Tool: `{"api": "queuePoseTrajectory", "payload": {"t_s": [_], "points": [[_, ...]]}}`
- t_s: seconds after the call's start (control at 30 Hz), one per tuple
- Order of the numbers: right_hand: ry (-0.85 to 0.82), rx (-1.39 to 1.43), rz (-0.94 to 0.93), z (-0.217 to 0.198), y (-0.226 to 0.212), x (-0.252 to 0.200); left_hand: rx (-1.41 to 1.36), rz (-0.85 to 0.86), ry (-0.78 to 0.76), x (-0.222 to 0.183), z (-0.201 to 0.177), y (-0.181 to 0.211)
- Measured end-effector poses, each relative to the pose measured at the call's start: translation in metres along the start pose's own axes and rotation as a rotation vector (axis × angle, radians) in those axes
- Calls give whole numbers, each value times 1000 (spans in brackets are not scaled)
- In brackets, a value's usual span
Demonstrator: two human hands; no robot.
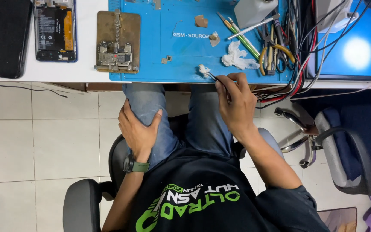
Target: Soldering a small electronic component on a circuit board and cleaning the area with a cotton swab.
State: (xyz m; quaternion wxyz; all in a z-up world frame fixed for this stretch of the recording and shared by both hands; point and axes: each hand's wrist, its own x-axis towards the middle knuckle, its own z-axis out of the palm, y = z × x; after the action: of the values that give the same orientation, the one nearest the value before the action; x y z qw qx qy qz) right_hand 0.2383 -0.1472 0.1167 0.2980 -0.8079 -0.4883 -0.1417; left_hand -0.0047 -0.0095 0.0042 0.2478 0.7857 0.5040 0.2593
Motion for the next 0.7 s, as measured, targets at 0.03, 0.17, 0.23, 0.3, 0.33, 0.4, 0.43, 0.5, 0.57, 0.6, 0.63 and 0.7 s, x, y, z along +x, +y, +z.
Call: {"api": "queuePoseTrajectory", "payload": {"t_s": [0.03, 0.17, 0.23, 0.3, 0.33, 0.4, 0.43, 0.5, 0.57, 0.6, 0.63, 0.7], "points": [[5, -1, -15, 0, -5, 1, 8, 4, 1, -1, 1, -1], [1, -58, -61, 8, -14, 1, -9, -5, -8, -2, -2, 0], [7, -87, -79, 15, -13, 1, -6, 2, -2, 0, -2, -2], [10, -122, -89, 20, -10, 5, -5, 12, -6, -1, -1, -2], [14, -61, -97, 23, -8, 10, -1, 14, -5, -1, -1, -2], [23, 0, -107, 24, -5, 23, 1, 20, 0, 0, 1, -1], [24, 84, -104, 23, -6, 31, 4, 17, 2, -1, 1, -2], [23, 169, -103, 23, -13, 41, 6, 10, 6, -2, 1, -4], [-29, 173, -112, 23, -22, 47, 11, 9, 6, -1, 0, -4], [-30, 174, -116, 25, -22, 46, 10, 7, 9, -1, 1, -4], [-48, 133, -134, 27, -22, 44, 9, 5, 4, 0, 0, -4], [-67, 92, -153, 32, -23, 41, 8, 1, -1, 0, 0, -4]]}}
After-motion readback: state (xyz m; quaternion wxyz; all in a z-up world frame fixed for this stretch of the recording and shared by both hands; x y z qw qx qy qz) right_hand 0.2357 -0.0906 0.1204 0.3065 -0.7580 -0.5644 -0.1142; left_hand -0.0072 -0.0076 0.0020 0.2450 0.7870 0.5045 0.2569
